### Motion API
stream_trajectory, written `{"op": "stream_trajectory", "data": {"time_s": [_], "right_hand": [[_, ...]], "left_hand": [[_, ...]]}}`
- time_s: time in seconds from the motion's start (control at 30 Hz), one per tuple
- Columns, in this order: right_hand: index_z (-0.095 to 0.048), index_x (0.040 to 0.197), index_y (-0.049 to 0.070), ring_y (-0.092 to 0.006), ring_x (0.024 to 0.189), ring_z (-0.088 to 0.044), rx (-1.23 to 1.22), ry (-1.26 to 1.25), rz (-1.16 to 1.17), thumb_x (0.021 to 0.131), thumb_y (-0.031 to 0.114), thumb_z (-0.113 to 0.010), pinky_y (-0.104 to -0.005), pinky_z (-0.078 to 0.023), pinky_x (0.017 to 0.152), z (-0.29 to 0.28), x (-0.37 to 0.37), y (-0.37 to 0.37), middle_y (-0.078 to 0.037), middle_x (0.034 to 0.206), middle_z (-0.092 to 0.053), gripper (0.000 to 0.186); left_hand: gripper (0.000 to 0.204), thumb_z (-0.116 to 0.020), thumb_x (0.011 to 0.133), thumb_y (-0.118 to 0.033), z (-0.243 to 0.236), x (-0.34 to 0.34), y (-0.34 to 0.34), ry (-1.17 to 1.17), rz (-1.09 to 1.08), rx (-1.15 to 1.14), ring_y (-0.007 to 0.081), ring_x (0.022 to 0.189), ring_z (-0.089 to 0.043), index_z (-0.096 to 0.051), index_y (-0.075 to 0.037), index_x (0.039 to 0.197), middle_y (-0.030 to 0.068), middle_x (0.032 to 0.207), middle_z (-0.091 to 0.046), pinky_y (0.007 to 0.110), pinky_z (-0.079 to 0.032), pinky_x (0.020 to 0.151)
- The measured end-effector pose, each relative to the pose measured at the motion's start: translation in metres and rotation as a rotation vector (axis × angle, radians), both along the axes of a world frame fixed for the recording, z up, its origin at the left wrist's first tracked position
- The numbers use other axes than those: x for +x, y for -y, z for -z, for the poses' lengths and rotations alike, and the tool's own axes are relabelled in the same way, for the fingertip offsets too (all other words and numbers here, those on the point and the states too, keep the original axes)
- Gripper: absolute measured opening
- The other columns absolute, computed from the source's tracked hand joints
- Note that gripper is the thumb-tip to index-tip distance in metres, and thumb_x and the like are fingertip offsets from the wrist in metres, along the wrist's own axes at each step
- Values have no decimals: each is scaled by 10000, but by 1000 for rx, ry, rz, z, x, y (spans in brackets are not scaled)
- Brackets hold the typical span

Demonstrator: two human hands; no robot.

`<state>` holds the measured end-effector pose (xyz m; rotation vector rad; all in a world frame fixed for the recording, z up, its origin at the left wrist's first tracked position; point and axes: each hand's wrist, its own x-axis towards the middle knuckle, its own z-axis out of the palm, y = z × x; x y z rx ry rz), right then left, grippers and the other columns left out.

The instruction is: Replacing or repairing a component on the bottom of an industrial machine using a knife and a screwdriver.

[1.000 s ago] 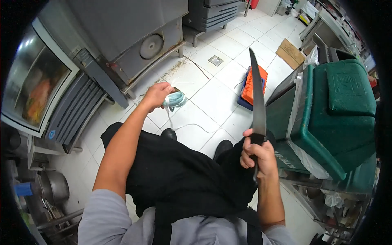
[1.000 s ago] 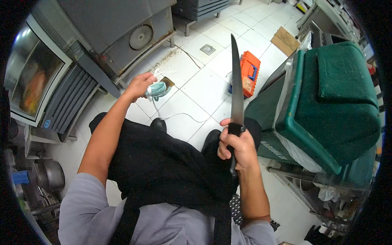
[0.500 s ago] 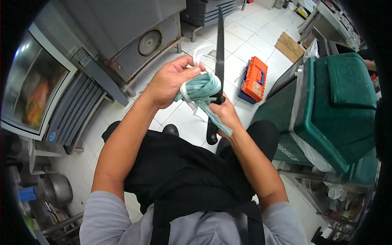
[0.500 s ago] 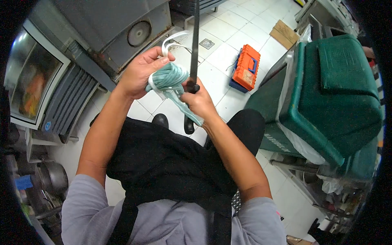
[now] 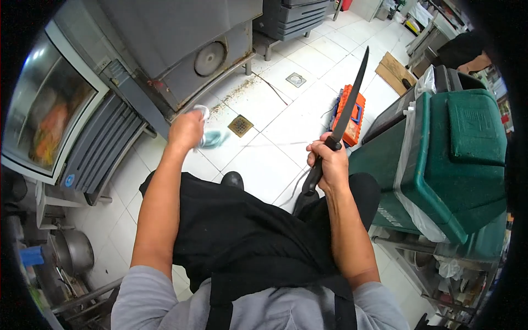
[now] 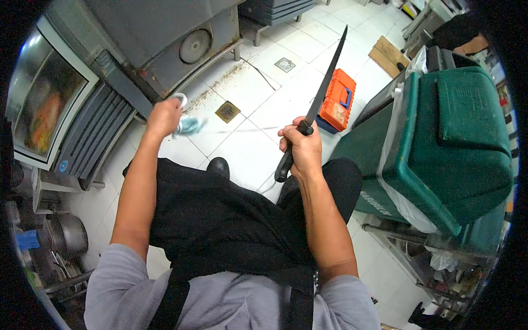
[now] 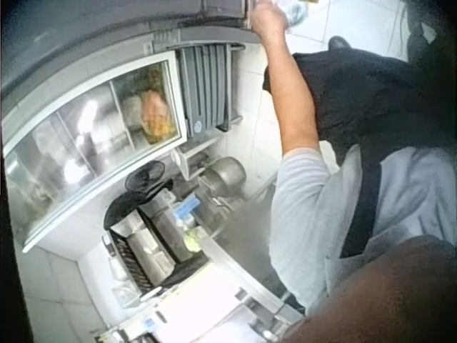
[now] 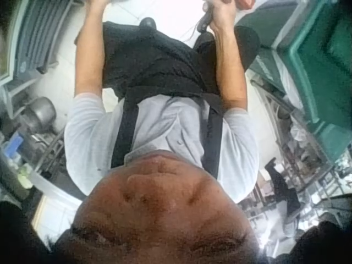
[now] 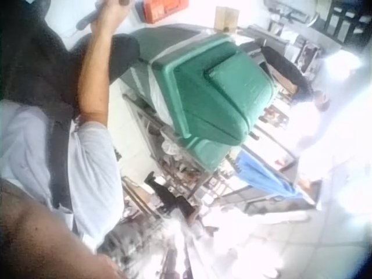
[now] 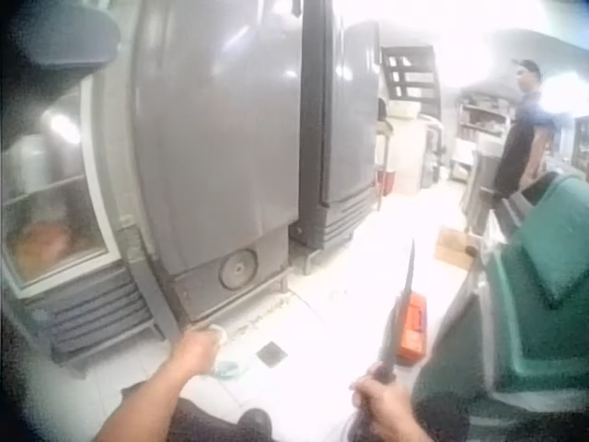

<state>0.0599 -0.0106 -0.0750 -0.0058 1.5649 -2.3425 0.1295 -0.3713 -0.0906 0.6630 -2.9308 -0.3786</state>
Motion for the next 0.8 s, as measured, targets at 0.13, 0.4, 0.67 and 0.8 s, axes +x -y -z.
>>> {"op": "stream_trajectory", "data": {"time_s": [0.13, 0.4, 0.67, 0.8], "right_hand": [[-437, 1058, 40, -179, 522, -538, 13, 32, -47, 839, -53, -580, -290, -433, 475, -2, 4, 9, -153, 797, -624, 278], [-475, 1028, 46, -165, 503, -540, 117, 39, -128, 833, -41, -621, -283, -429, 464, 6, 20, 18, -146, 780, -638, 257], [-494, 1073, 1, -143, 528, -558, 181, -37, -256, 830, -42, -649, -255, -421, 474, -3, -7, 12, -151, 823, -672, 292], [-512, 1051, 25, -148, 559, -566, 258, -107, -205, 813, -72, -677, -264, -432, 501, -12, -16, 1, -137, 802, -666, 305]], "left_hand": [[216, -652, 855, -167, 17, 14, -7, 164, 156, 97, 385, 929, -687, -690, -124, 1063, 191, 977, -716, 478, -534, 815], [518, -669, 864, -85, 8, 6, -98, -234, 815, 587, 204, 918, -688, -577, -124, 1372, 114, 1033, -730, 344, -523, 856], [166, -690, 898, -162, -3, -14, -110, -179, 617, 608, 257, 725, -683, -716, -52, 1020, 154, 810, -703, 356, -523, 692], [196, -661, 922, -209, -15, -6, -73, -112, 400, 419, 225, 729, -688, -712, -30, 984, 134, 822, -720, 363, -524, 687]]}}
